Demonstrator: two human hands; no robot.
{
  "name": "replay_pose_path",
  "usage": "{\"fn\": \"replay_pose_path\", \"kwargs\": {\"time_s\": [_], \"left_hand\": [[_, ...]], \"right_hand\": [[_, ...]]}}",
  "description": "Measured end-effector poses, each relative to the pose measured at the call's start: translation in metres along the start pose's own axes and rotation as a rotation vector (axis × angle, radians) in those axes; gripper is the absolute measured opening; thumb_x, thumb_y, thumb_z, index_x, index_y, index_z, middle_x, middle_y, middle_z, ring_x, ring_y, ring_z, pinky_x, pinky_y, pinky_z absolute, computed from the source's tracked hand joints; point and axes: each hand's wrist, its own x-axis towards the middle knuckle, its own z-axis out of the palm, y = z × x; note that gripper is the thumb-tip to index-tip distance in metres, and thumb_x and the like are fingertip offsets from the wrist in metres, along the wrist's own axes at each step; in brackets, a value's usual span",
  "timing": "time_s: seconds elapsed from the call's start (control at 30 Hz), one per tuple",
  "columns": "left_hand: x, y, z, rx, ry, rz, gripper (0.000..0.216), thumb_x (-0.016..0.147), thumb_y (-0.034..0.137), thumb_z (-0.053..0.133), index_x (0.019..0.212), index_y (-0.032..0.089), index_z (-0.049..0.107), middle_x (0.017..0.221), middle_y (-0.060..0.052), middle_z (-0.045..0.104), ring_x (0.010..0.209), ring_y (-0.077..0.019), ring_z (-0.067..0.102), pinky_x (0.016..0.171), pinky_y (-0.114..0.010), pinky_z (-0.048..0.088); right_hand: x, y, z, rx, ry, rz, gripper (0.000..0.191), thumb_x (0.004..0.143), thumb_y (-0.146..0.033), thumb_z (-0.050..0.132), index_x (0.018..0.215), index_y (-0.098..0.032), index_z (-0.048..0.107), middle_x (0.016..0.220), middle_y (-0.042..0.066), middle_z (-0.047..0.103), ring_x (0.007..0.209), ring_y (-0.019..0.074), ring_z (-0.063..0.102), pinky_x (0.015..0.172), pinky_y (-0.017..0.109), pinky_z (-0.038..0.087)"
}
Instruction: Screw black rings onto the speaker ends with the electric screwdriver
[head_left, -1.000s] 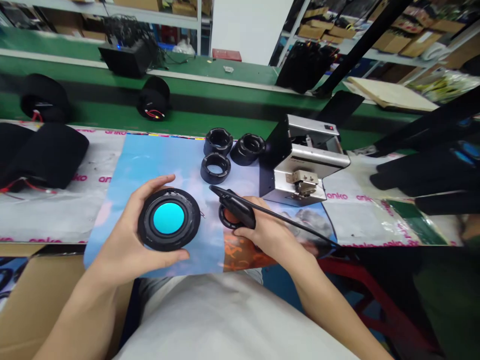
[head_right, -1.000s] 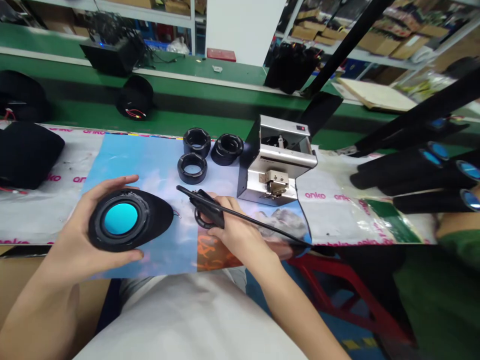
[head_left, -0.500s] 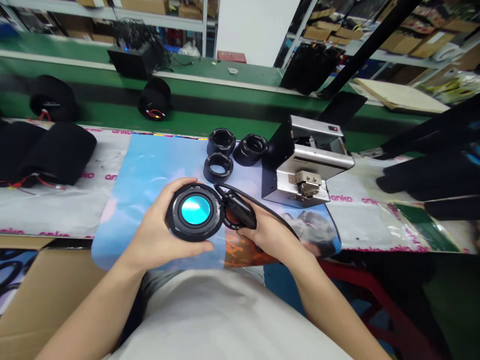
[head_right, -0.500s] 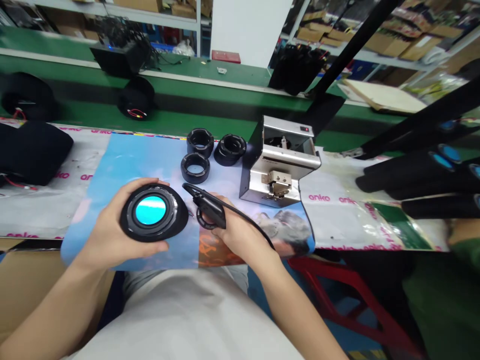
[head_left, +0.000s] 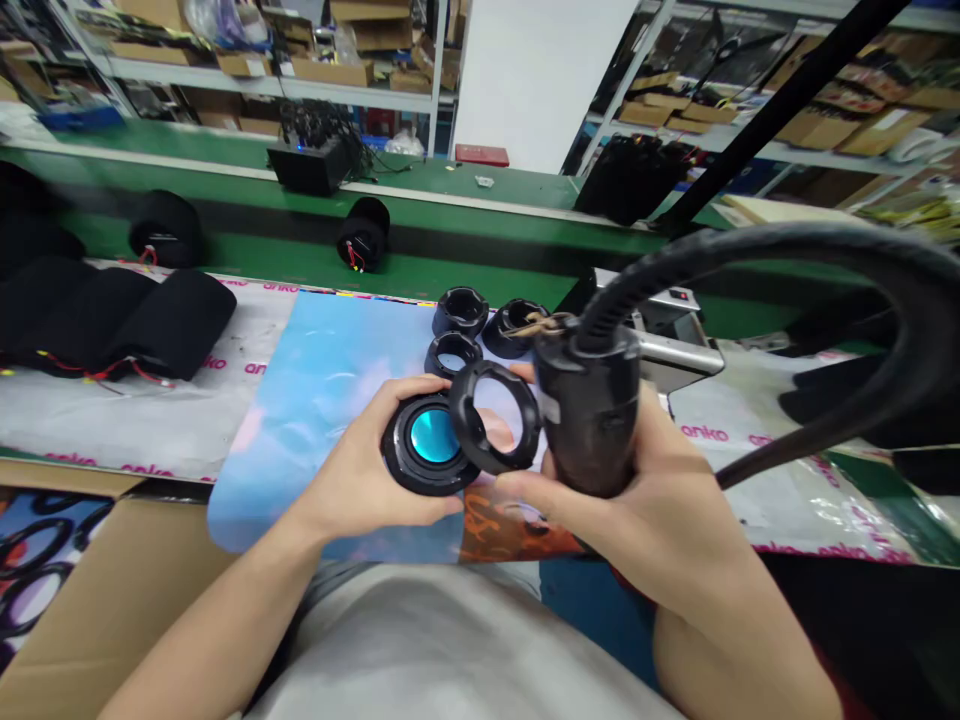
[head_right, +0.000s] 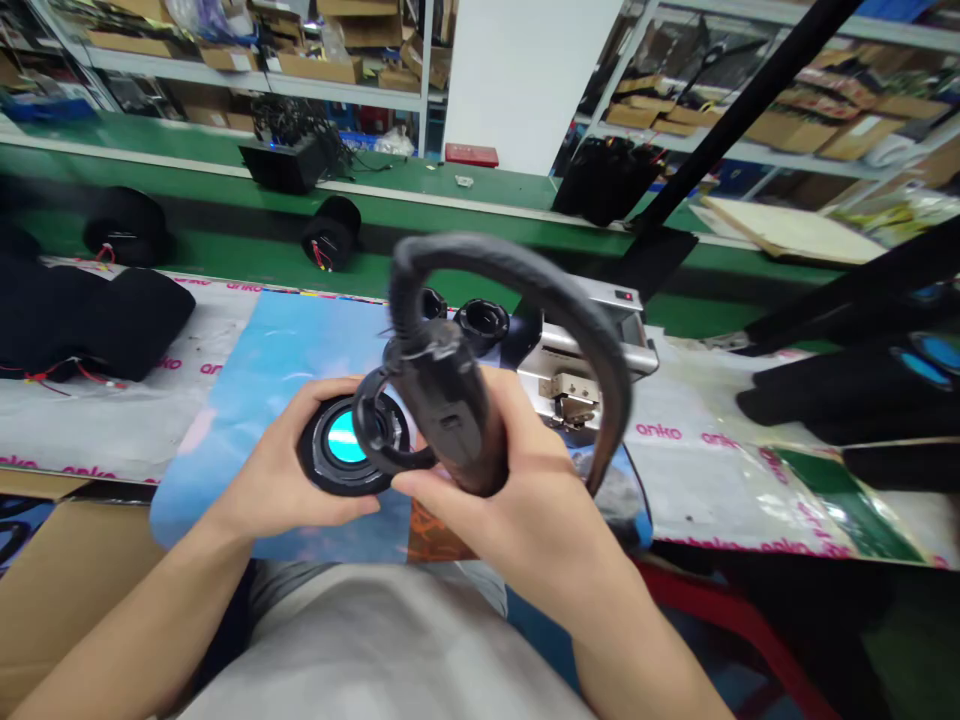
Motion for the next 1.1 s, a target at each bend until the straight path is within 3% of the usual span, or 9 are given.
{"fn": "replay_pose_path", "kwargs": {"time_s": [0.1, 0.17, 0.23, 0.37, 0.47, 0.6, 0.7, 0.9, 1.1], "left_hand": [[0.000, -0.002, 0.005, -0.066, 0.019, 0.015, 0.080, 0.059, 0.022, 0.101, 0.131, 0.026, 0.064, 0.129, -0.005, 0.078, 0.119, -0.0311, 0.077, 0.104, -0.043, 0.063], [-0.001, -0.002, 0.006, -0.102, 0.011, -0.013, 0.078, 0.061, 0.023, 0.100, 0.129, 0.026, 0.063, 0.129, -0.006, 0.078, 0.120, -0.0321, 0.076, 0.104, -0.044, 0.063], [-0.002, -0.002, 0.006, -0.139, -0.007, -0.055, 0.079, 0.062, 0.024, 0.100, 0.131, 0.026, 0.062, 0.138, -0.009, 0.075, 0.127, -0.0353, 0.073, 0.108, -0.047, 0.062], [-0.002, -0.004, 0.009, -0.209, 0.009, -0.083, 0.090, 0.059, 0.030, 0.102, 0.136, 0.026, 0.057, 0.149, -0.012, 0.068, 0.138, -0.0389, 0.067, 0.117, -0.052, 0.056], [-0.002, -0.003, 0.011, -0.241, 0.014, -0.082, 0.092, 0.057, 0.032, 0.104, 0.135, 0.026, 0.055, 0.140, -0.011, 0.072, 0.132, -0.0376, 0.070, 0.114, -0.052, 0.058], [-0.003, -0.003, 0.012, -0.283, -0.003, -0.079, 0.096, 0.057, 0.027, 0.104, 0.136, 0.027, 0.050, 0.141, -0.012, 0.072, 0.130, -0.0365, 0.072, 0.113, -0.052, 0.058], [-0.003, -0.002, 0.012, -0.308, -0.013, -0.081, 0.096, 0.058, 0.028, 0.104, 0.137, 0.028, 0.050, 0.141, -0.012, 0.072, 0.131, -0.0370, 0.072, 0.114, -0.053, 0.057], [-0.001, -0.001, 0.011, -0.379, -0.043, -0.024, 0.092, 0.061, 0.028, 0.105, 0.134, 0.028, 0.049, 0.151, -0.012, 0.068, 0.135, -0.0361, 0.070, 0.118, -0.052, 0.054], [-0.002, -0.008, 0.011, -0.276, -0.009, -0.024, 0.098, 0.057, 0.038, 0.108, 0.135, 0.029, 0.049, 0.144, -0.012, 0.068, 0.133, -0.0383, 0.068, 0.115, -0.054, 0.055]], "right_hand": [[0.002, -0.002, 0.007, -0.107, -0.064, -0.108, 0.055, 0.078, -0.042, 0.092, 0.125, -0.029, 0.066, 0.077, -0.003, 0.066, 0.061, 0.0135, 0.061, 0.053, 0.023, 0.053], [0.004, -0.003, 0.013, -0.171, -0.074, -0.119, 0.051, 0.080, -0.042, 0.090, 0.123, -0.031, 0.065, 0.076, -0.003, 0.066, 0.062, 0.0142, 0.062, 0.050, 0.022, 0.051], [0.006, -0.005, 0.017, -0.198, -0.113, -0.124, 0.049, 0.080, -0.036, 0.088, 0.123, -0.033, 0.065, 0.084, -0.004, 0.070, 0.069, 0.0151, 0.067, 0.057, 0.023, 0.057], [0.011, -0.001, 0.021, -0.247, -0.106, -0.133, 0.062, 0.074, -0.038, 0.093, 0.129, -0.034, 0.064, 0.100, -0.002, 0.074, 0.084, 0.0182, 0.072, 0.074, 0.027, 0.063], [0.016, 0.005, 0.018, -0.205, -0.068, -0.085, 0.075, 0.066, -0.053, 0.098, 0.128, -0.030, 0.063, 0.090, -0.002, 0.072, 0.077, 0.0184, 0.070, 0.065, 0.026, 0.060], [0.020, 0.002, 0.018, -0.108, -0.186, -0.018, 0.077, 0.070, -0.048, 0.096, 0.136, -0.029, 0.061, 0.095, -0.002, 0.075, 0.075, 0.0158, 0.071, 0.065, 0.024, 0.061], [0.018, -0.005, 0.020, -0.100, -0.174, 0.007, 0.078, 0.070, -0.045, 0.095, 0.138, -0.028, 0.060, 0.080, -0.004, 0.072, 0.066, 0.0151, 0.067, 0.062, 0.025, 0.058], [0.018, -0.010, 0.018, -0.172, -0.208, 0.005, 0.073, 0.071, -0.045, 0.093, 0.135, -0.028, 0.063, 0.091, -0.003, 0.075, 0.079, 0.0162, 0.071, 0.073, 0.026, 0.062], [0.032, -0.011, 0.010, -0.314, -0.314, -0.047, 0.057, 0.074, -0.050, 0.089, 0.120, -0.028, 0.063, 0.079, -0.005, 0.070, 0.071, 0.0148, 0.066, 0.064, 0.023, 0.055]]}}
